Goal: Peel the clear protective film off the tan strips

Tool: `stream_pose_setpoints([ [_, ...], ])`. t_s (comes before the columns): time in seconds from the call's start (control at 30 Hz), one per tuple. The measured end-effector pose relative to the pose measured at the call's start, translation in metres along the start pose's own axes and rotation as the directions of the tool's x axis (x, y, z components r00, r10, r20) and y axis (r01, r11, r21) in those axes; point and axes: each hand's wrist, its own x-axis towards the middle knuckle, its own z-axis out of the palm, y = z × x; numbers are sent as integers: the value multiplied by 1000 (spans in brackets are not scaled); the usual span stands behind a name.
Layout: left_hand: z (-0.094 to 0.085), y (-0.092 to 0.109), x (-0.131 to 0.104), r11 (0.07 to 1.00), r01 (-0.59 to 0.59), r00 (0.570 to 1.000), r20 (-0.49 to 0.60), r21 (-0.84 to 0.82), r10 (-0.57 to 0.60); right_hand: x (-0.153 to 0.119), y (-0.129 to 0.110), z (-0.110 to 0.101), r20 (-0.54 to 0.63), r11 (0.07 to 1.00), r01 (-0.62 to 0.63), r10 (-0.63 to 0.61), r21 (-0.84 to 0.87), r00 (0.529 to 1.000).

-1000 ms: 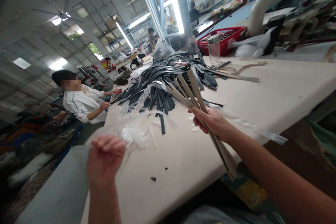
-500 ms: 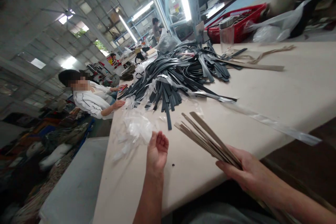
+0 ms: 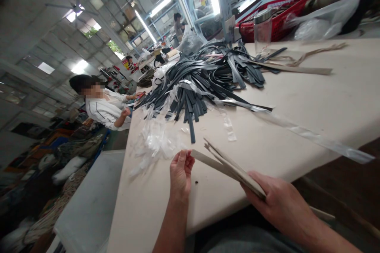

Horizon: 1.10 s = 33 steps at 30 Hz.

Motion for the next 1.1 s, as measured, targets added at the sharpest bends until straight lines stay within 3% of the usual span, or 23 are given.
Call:
stream_pose_setpoints([
  [0.1, 0, 1, -2, 997, -41, 999, 8, 68, 41, -3, 3, 2, -116, 937, 170, -214, -306, 970],
  [0.23, -3, -2, -2, 981, -106, 994, 27, 161, 102, -6, 6, 4, -126, 837, 223, -324, -499, 938],
  [0.6, -12, -9, -2, 971, -97, 995, 55, 216, 88, -5, 3, 4, -85, 803, 256, -353, -538, 932],
  [0.87, -13, -11, -12, 962, -98, 995, 60, 254, 85, -3, 6, 5, -97, 773, 210, -331, -599, 939],
  [1.1, -9, -10, -14, 969, -143, 990, 44, 202, 137, -3, 6, 8, -92, 767, 219, -339, -603, 936],
])
